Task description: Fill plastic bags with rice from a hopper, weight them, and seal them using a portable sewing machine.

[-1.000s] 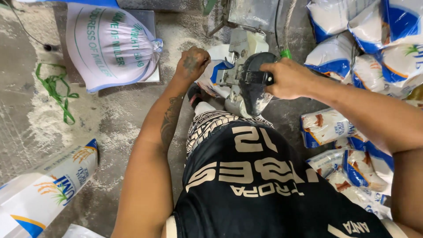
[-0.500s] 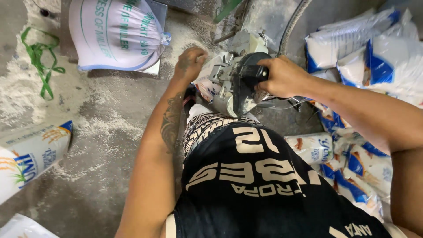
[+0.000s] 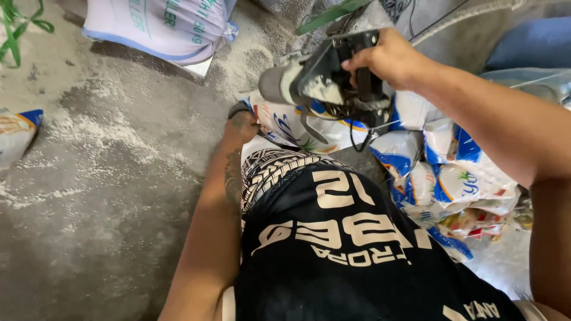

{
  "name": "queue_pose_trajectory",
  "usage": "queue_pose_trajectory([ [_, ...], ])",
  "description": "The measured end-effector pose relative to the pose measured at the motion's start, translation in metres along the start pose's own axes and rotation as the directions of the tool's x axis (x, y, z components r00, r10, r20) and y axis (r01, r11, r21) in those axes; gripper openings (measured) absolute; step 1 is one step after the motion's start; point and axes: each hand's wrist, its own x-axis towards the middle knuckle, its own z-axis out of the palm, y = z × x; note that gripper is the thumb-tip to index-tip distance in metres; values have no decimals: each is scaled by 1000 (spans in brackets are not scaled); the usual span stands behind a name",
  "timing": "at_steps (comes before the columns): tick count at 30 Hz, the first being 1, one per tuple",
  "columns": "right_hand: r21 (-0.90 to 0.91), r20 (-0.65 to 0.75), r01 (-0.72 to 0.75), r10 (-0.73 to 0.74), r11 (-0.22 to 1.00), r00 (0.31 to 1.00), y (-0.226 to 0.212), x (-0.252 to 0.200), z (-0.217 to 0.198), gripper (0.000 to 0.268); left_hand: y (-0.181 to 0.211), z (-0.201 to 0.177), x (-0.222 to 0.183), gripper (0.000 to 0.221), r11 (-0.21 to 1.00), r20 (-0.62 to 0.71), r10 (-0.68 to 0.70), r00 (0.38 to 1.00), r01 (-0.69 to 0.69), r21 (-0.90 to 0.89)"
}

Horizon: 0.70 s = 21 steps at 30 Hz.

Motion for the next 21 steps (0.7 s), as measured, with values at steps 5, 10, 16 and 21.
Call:
queue_pose_trajectory([
  [5, 291, -18, -39, 46, 956, 999, -5, 15, -6, 16, 43, 12, 22, 51, 996, 35, 84, 996, -83, -41],
  [10, 536, -49, -121, 174, 836, 984, 16, 30, -15, 16, 76, 89, 77, 81, 932, -223, -1, 975, -80, -353],
  [16, 625, -112, -119, 240, 772, 964, 55, 12, -38, 18, 77, 147, 130, 50, 938, -516, 284, 808, -346, -25],
  [21, 611, -131, -135, 267, 780, 955, 101, -40, -84, 16, 102, 58, 110, 31, 992, -415, 40, 909, -87, -96],
])
